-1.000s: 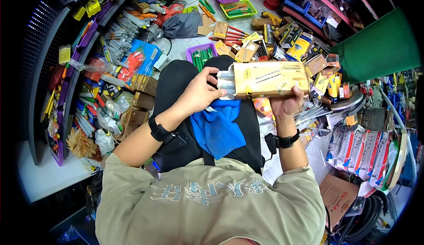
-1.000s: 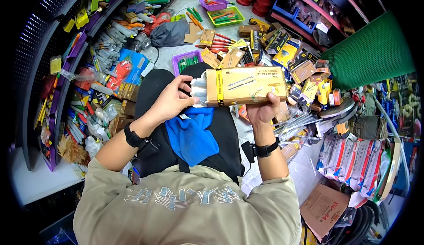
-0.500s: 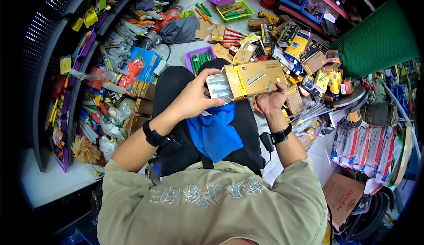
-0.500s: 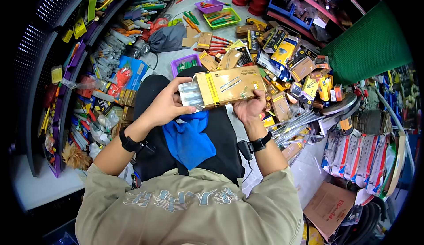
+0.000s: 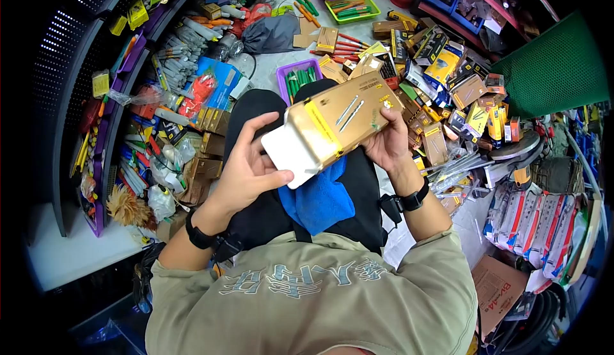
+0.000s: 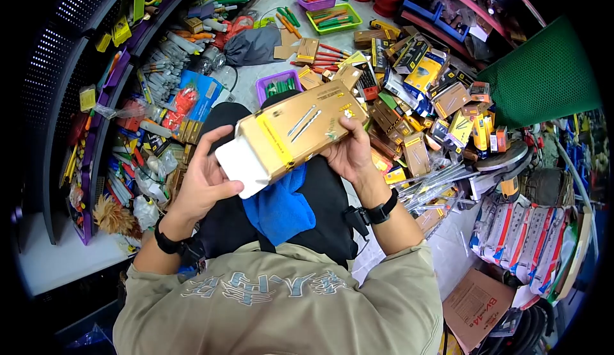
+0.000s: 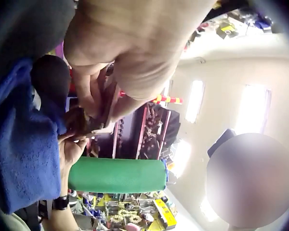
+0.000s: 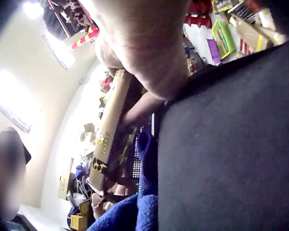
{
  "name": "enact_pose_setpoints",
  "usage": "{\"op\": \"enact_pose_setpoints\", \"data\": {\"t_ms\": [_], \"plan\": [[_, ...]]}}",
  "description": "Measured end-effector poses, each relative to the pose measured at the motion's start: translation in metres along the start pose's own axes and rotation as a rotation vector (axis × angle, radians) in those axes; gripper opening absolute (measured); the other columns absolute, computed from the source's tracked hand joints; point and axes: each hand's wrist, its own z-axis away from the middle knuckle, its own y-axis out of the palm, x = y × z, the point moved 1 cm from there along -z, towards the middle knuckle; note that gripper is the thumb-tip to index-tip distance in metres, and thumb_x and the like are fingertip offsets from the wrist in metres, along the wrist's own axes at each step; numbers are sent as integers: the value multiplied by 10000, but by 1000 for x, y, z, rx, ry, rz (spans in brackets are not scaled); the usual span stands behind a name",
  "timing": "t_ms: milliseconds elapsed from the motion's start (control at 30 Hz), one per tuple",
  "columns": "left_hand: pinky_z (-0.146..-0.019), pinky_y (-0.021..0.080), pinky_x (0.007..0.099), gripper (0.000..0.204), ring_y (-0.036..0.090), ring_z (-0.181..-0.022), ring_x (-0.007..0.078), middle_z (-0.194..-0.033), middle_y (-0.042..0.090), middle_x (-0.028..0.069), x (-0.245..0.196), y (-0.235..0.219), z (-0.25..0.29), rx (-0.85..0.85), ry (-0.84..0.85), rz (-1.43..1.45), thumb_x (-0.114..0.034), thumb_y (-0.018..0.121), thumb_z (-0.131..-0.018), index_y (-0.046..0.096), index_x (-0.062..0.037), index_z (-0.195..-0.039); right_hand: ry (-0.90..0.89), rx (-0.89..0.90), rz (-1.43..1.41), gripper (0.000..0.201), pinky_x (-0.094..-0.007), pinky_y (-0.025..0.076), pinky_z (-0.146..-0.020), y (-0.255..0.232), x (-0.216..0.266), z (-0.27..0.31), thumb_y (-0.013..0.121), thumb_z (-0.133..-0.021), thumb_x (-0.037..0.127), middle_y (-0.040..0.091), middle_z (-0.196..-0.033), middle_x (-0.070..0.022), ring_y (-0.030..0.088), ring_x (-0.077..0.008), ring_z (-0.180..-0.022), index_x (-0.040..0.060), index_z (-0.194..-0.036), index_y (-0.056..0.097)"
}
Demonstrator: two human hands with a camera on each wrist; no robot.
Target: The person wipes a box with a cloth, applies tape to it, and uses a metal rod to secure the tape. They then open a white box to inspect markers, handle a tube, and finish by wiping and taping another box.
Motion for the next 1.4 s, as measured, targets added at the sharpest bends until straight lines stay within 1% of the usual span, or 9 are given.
{"op": "enact_pose_setpoints", "data": {"t_ms": [100, 367, 467, 533, 633, 667, 900, 1133, 1400], "plan": [[-1125, 431, 378, 929, 548, -1324, 228, -1410, 543, 121, 16, -11, 11, -73, -69, 157, -275, 877, -825, 328, -59, -1543, 56, -18, 137, 614, -522, 557, -1038, 20, -10, 9, 580, -981, 260, 602, -1394, -210, 644, -353, -1238, -29, -1485, 383], [-974, 551, 371, 674, 657, -1083, 202, -1198, 635, 89, 31, -57, 48, -477, -85, -13, -122, 855, -807, 476, -51, -1360, 353, 514, 940, 547, -322, 610, -863, 20, 12, 31, 754, -927, 70, 687, -1246, -147, 723, -200, -1054, -11, -1415, 520], [-966, 550, 361, 659, 660, -1069, 197, -1181, 638, 83, 29, -94, 64, -433, -110, -70, -143, 861, -799, 488, -54, -1335, 94, 71, 925, 401, -315, 603, -743, -77, 39, 27, 699, -948, 104, 739, -1035, -107, 744, -177, -884, 16, -1320, 578], [-957, 549, 349, 648, 661, -1061, 195, -1174, 638, 80, 32, -104, 65, -401, -142, -93, -157, 861, -800, 493, -55, -1325, -60, -447, 1589, 411, -380, 590, -831, -169, 47, 33, 747, -881, 187, 737, -1082, -164, 731, -248, -1011, 18, -1238, 631], [-899, 539, 305, 579, 663, -1006, 187, -1130, 640, 89, 52, -115, 63, -447, -108, -139, -189, 811, -848, 495, -37, -1309, 429, -681, 2040, 492, -424, 551, -941, -310, 36, 78, 800, -819, 316, 723, -1138, -202, 687, -367, -1094, -8, -1171, 684], [-899, 539, 305, 579, 663, -1006, 187, -1130, 640, 89, 54, -114, 62, -442, -120, -148, -189, 811, -848, 495, -37, -1309, 684, -662, 2057, 522, -439, 547, -949, -336, 29, 89, 803, -811, 350, 716, -1160, -225, 679, -392, -1097, -3, -1180, 694], [-870, 496, 267, 382, 634, -919, 142, -1059, 644, 80, 61, -117, 41, -535, 6, -197, -218, 664, -950, 516, 5, -1224, 527, -773, 1819, 681, -443, 573, -899, -337, -37, 52, 673, -904, 568, 725, -1093, -277, 719, -385, -1038, -71, -1139, 694], [-838, 487, 255, 330, 619, -893, 118, -998, 641, 60, 57, -117, 28, -530, -27, -239, -232, 654, -963, 533, 0, -1165, 565, -1043, 1381, 555, -380, 566, -519, -373, -67, -15, 569, -1029, 451, 700, -679, -144, 697, -246, -554, -49, -822, 693], [-833, 488, 257, 339, 614, -893, 123, -998, 645, 55, 65, -112, 24, -579, 22, -139, -227, 692, -950, 551, -5, -1164, 293, -335, 908, 315, -259, 489, -661, -267, -23, 5, 511, -1095, 342, 559, -744, 27, 536, -105, -653, 55, -1056, 634]]}}
